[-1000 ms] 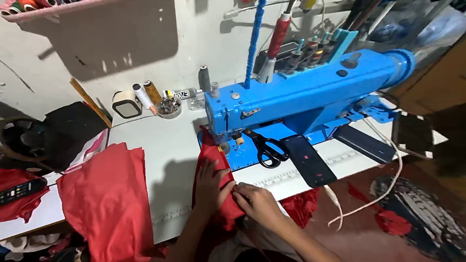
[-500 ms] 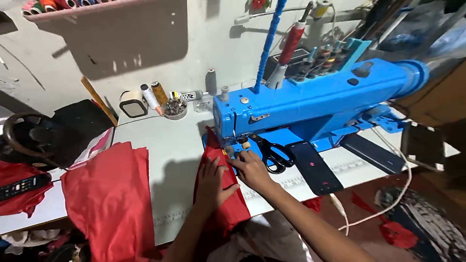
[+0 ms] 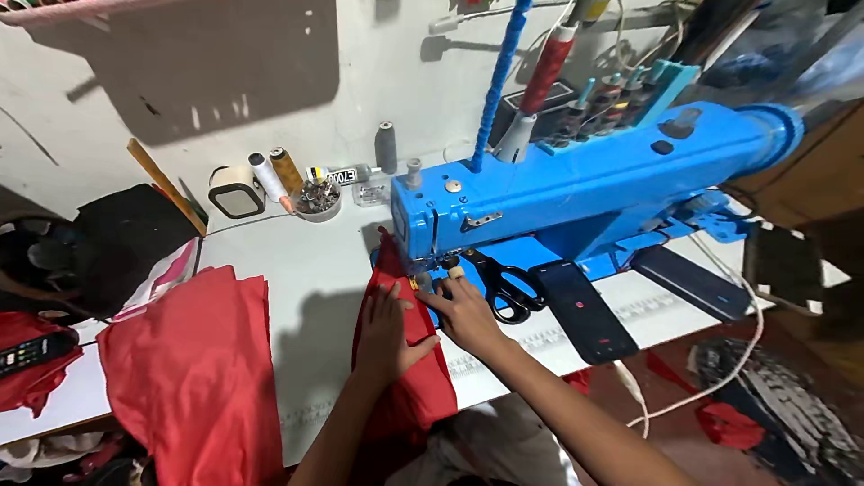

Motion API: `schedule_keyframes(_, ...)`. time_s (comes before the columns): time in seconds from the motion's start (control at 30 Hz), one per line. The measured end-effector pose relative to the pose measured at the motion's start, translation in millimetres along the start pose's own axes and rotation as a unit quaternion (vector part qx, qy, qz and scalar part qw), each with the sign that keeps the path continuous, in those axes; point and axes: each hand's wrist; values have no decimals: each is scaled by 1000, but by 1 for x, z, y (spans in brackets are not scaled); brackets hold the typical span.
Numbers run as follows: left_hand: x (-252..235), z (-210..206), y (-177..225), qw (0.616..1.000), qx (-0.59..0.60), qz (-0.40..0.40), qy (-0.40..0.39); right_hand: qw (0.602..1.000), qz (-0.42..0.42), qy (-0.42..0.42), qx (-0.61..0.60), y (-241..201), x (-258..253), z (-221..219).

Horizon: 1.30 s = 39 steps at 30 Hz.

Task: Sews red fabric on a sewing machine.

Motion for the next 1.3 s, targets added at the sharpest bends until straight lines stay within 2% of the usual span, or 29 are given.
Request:
schedule_keyframes(0.27,-14,2,-5,1000,3,13,-17,1000,-9,-3,-1,1,0,-1)
schedule_keyframes(0.47,-23,7,-7,998,-10,25,-59,1000,-7,8,-24,1,1,1)
schedule_keyframes(1.03,-39,13,-14,996,-17,43,-80,999,1,22,-26,3,1,-2)
schedule_keyframes(1.3,-53,17,-18,989,-65,62,-120,1000,-5,12,-19,2,0,-1)
Point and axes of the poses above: each hand's wrist, its own x-axis away from the middle knuckle, its own z-axis out of the back of the hand, y = z × x, and after that the axes turned 1 degree about -x, right-handed
